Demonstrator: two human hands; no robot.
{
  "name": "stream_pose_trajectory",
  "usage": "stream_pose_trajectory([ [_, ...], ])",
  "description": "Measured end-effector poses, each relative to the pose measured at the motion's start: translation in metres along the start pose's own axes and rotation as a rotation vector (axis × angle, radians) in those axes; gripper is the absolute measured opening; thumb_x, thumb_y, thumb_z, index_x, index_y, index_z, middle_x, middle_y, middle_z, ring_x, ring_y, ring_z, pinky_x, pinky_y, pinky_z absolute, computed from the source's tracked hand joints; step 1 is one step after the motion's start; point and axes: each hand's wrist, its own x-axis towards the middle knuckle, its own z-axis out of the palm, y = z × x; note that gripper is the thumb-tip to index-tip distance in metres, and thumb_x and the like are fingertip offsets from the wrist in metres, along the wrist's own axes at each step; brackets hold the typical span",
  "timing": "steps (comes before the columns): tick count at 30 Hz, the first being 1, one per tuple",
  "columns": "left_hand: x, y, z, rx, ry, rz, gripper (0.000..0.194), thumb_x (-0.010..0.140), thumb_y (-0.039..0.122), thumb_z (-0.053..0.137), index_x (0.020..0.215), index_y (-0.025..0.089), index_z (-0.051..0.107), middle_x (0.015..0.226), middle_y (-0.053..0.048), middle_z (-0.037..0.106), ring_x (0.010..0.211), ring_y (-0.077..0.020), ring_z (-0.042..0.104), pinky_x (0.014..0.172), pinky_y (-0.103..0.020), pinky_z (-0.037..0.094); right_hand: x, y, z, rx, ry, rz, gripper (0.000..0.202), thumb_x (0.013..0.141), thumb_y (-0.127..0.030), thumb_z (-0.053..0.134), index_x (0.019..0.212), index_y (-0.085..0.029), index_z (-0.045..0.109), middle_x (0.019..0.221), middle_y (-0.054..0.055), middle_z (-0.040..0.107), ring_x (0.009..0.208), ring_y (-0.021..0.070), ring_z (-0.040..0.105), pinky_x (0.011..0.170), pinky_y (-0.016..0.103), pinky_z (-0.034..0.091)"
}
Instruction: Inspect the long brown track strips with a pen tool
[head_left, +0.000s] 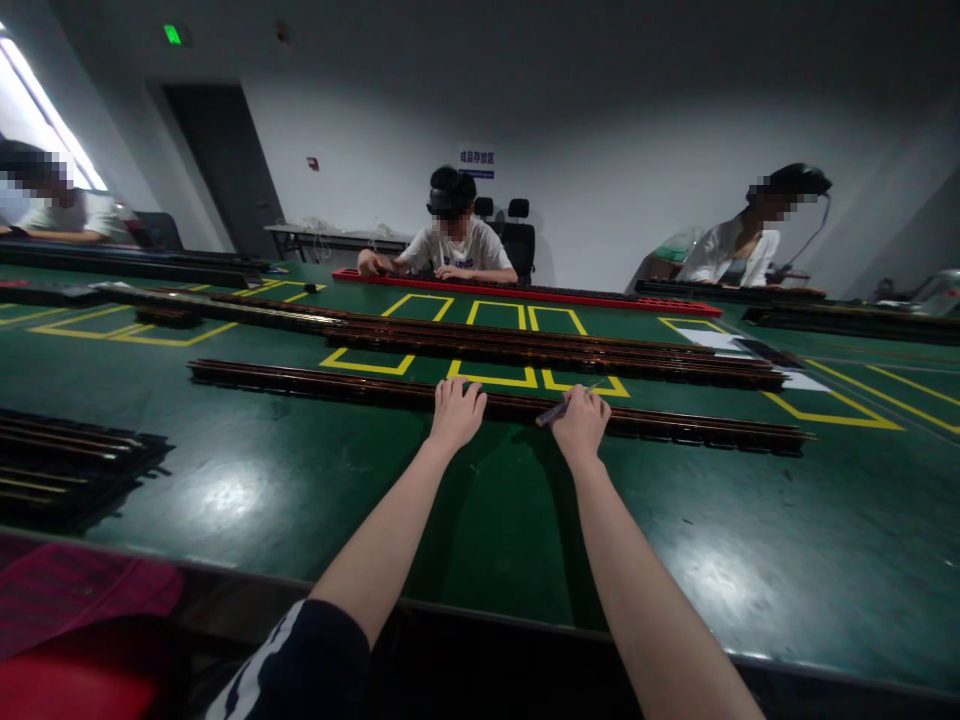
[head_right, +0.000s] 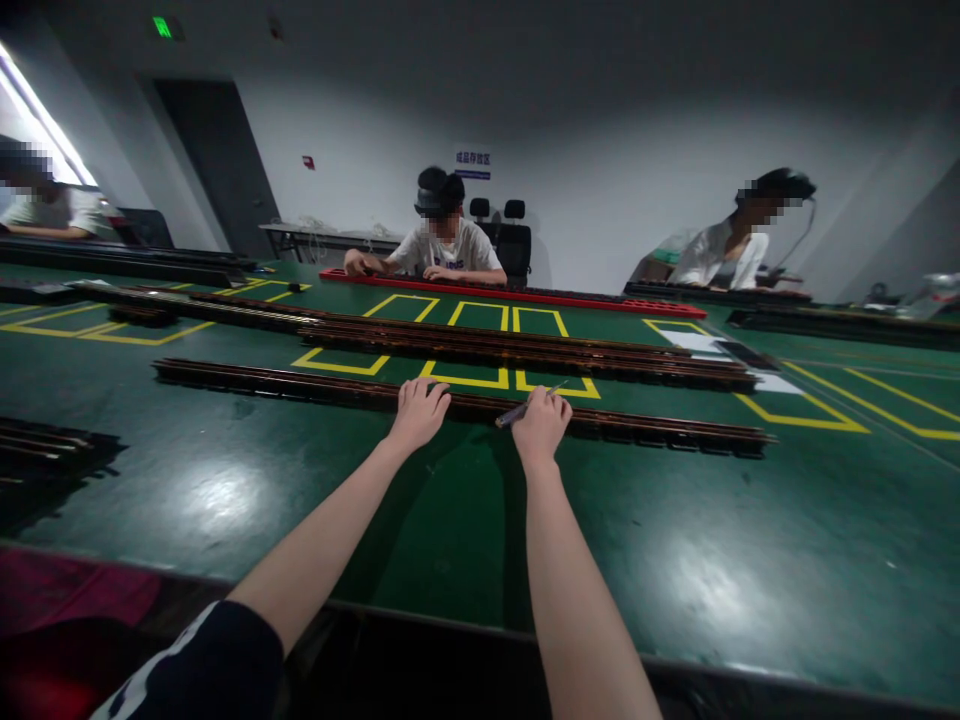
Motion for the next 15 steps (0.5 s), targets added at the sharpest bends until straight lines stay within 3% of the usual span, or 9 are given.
stream_pose_trajectory([
  [4, 0.001, -0.002, 0.003, 0.008, 0.022, 0.019, 0.045, 0.097, 0.036, 0.028, 0.122, 0.018, 0.06, 0.13, -0.013, 0.056, 0.126, -0.0274, 0.045, 0.114, -0.052, 0.026, 0.0, -0.005, -0.003, 0.079, -0.092, -0.091, 0.017, 0.07, -0.016, 0.053, 0.082, -0.021, 0.042, 0.088, 0.009, 0.063, 0.093, 0.0276, 0.056, 0.091, 0.039, 0.031],
  [8, 0.001, -0.004, 0.007, 0.002, 0.046, 0.019, 0.044, 0.097, 0.036, 0.027, 0.121, 0.019, 0.061, 0.127, -0.012, 0.057, 0.124, -0.0264, 0.046, 0.113, -0.05, 0.027, 0.001, -0.009, -0.007, 0.08, -0.157, -0.058, 0.016, 0.07, -0.018, 0.054, 0.082, -0.021, 0.042, 0.089, 0.01, 0.064, 0.095, 0.0282, 0.057, 0.093, 0.041, 0.03],
  [15, 0.001, -0.005, 0.008, 0.023, 0.066, 0.018, 0.046, 0.097, 0.038, 0.027, 0.122, 0.017, 0.06, 0.127, -0.014, 0.056, 0.123, -0.0275, 0.045, 0.112, -0.049, 0.029, 0.001, -0.017, -0.006, 0.018, -0.197, -0.076, 0.023, 0.068, -0.009, 0.052, 0.088, -0.018, 0.048, 0.093, 0.012, 0.067, 0.101, 0.0295, 0.057, 0.099, 0.043, 0.028],
])
